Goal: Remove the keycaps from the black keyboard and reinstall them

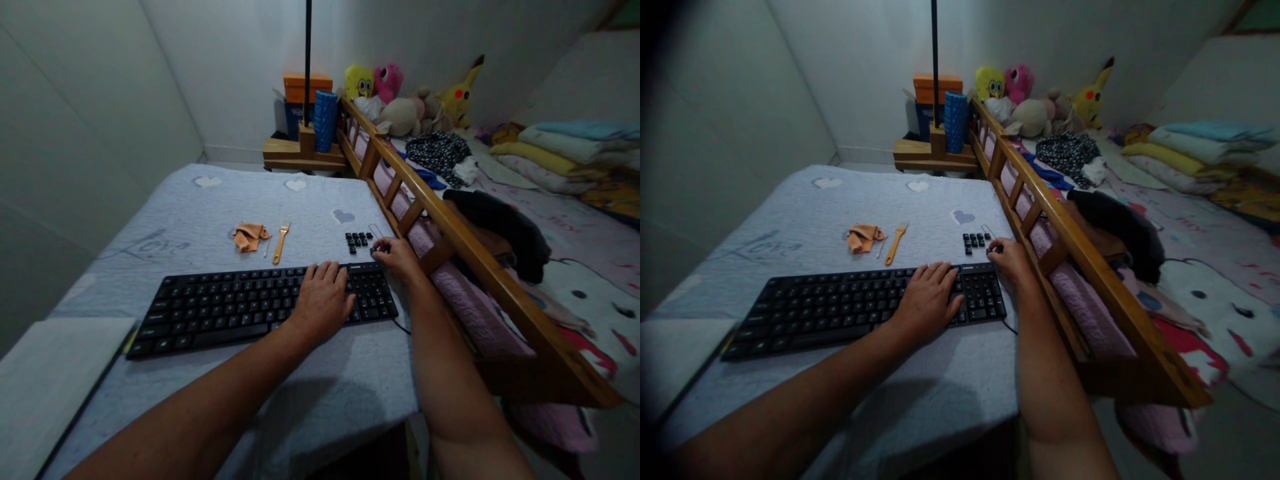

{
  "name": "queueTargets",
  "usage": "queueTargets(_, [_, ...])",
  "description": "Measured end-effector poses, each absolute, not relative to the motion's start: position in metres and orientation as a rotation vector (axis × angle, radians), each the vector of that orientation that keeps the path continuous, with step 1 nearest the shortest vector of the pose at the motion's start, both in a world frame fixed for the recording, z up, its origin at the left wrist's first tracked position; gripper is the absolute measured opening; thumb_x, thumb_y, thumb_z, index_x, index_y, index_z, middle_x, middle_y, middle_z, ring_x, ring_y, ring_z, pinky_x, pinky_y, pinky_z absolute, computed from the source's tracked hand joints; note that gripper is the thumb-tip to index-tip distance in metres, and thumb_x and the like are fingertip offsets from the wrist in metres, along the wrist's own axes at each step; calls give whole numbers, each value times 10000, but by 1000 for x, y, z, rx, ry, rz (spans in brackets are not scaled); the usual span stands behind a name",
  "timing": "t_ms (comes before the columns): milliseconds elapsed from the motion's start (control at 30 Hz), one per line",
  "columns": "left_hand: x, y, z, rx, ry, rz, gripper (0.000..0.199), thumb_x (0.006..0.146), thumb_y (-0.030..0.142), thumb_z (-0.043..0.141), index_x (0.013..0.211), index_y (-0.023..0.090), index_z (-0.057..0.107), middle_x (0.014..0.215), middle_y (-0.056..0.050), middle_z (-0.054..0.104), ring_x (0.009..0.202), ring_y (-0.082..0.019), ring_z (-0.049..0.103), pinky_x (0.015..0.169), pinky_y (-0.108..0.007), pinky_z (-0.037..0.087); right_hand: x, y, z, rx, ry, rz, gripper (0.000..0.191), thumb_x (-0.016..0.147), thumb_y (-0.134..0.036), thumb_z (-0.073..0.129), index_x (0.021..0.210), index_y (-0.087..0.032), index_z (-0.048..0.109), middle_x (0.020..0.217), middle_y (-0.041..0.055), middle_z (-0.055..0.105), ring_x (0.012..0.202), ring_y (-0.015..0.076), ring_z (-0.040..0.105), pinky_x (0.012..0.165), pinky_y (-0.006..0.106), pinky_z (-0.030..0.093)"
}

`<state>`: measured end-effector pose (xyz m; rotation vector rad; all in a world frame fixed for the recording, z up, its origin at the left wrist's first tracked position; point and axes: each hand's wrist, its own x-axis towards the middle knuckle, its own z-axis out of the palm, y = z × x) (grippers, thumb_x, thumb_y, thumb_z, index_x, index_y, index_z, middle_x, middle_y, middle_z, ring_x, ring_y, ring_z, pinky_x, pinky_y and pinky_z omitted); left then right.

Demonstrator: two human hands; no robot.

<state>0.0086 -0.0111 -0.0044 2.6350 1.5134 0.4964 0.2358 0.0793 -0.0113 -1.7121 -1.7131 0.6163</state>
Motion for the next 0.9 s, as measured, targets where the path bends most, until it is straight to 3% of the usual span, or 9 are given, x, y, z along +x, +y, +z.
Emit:
queueTargets(300, [9,-11,-3,2625,1517,482,476,932,402,521,1326,136,528,1430,-148,531,1337,-306,445,1149,-490,293,218,92,-20,-1671,-1796,582,251,666,-272,692,889,-170,745,781,12,654,691,149,545,670,261,409])
queueTargets(900, [9,-11,-1,2639,1520,474,460,936,409,517,1310,144,537,1434,-140,526,1329,-301,453,1144,-486,300,219,93,-20,-1718,-1852,552,237,691,-241,710,906,-159,768,707,13,663,657,153,575,635,247,411])
